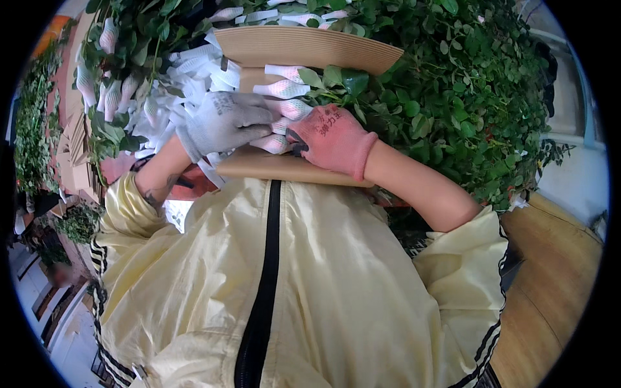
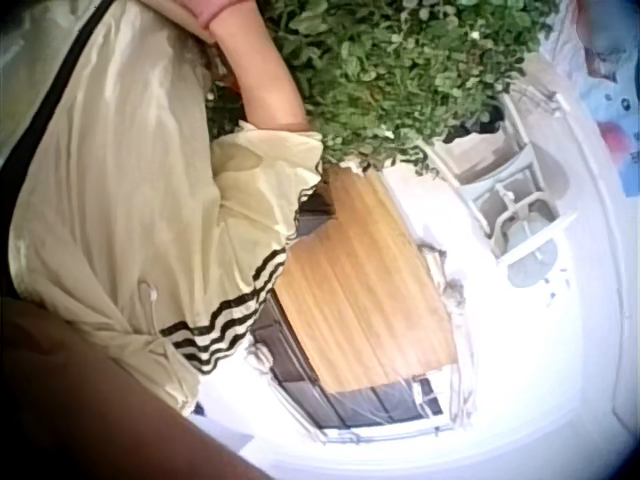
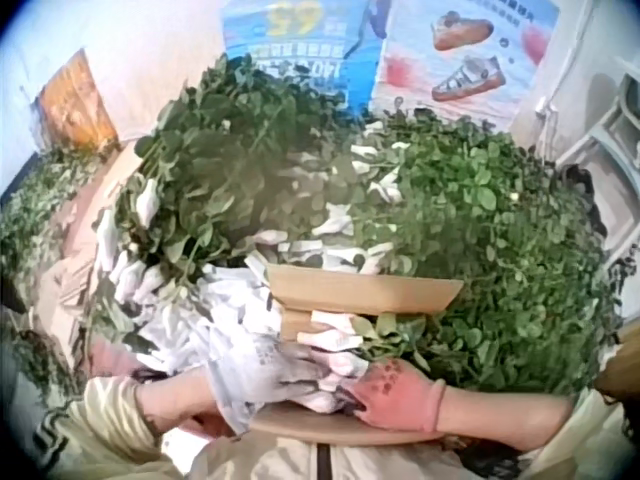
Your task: The person selects several roses, aligns them together, and wraps them in a piece of brown cardboard using a stapler.
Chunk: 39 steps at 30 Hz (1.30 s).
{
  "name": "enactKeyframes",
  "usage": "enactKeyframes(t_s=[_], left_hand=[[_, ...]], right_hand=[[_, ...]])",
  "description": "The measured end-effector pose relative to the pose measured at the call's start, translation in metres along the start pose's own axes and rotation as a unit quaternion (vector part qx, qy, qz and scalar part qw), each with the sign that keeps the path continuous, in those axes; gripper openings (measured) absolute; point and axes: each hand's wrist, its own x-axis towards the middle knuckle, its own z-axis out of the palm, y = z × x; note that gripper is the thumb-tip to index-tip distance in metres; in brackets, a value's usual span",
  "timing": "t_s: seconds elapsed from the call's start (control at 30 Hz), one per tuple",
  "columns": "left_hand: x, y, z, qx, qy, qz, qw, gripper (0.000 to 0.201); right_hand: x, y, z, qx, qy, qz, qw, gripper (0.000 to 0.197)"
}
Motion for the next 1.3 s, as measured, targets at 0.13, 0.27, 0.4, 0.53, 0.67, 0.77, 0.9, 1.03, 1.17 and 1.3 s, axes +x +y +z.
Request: enactKeyframes(t_s=[0.13, 0.27, 0.4, 0.53, 0.67, 0.77, 0.9, 1.03, 1.17, 1.3], left_hand=[[-0.013, -0.012, -0.007, -0.110, 0.072, -0.205, 0.970, 0.020], [-0.018, -0.016, 0.004, -0.127, 0.059, -0.270, 0.953, 0.021], [-0.008, 0.021, -0.028, -0.059, -0.149, -0.350, 0.923, 0.029], [-0.019, 0.018, -0.012, -0.052, -0.164, -0.240, 0.955, 0.031], [-0.026, -0.003, 0.003, -0.075, -0.140, -0.095, 0.983, 0.023], [-0.029, -0.019, 0.001, -0.087, -0.124, -0.018, 0.988, 0.020], [-0.060, -0.036, -0.029, -0.042, -0.164, -0.177, 0.970, 0.019], [-0.060, 0.002, -0.068, 0.138, -0.032, -0.156, 0.978, 0.021], [-0.006, 0.050, -0.050, -0.063, -0.209, -0.053, 0.974, 0.046], [-0.019, 0.033, -0.025, -0.089, -0.257, -0.062, 0.960, 0.052]], right_hand=[[-0.003, 0.003, 0.007, 0.001, 0.026, -0.039, 0.999, 0.037], [-0.001, 0.001, 0.003, 0.028, 0.011, -0.034, 0.999, 0.035], [0.000, 0.001, 0.003, 0.023, 0.001, -0.017, 1.000, 0.031], [0.002, 0.001, 0.005, 0.059, 0.002, -0.016, 0.998, 0.028], [0.000, 0.000, 0.005, 0.045, -0.003, -0.021, 0.999, 0.032], [-0.002, 0.004, 0.009, 0.048, 0.008, -0.030, 0.998, 0.036], [0.000, 0.007, 0.019, 0.022, 0.073, -0.048, 0.996, 0.033], [0.008, 0.001, 0.003, -0.021, -0.029, -0.041, 0.998, 0.025], [-0.003, 0.003, -0.002, -0.059, 0.003, -0.075, 0.995, 0.025], [-0.012, -0.022, -0.033, -0.076, 0.051, 0.040, 0.995, 0.022]])
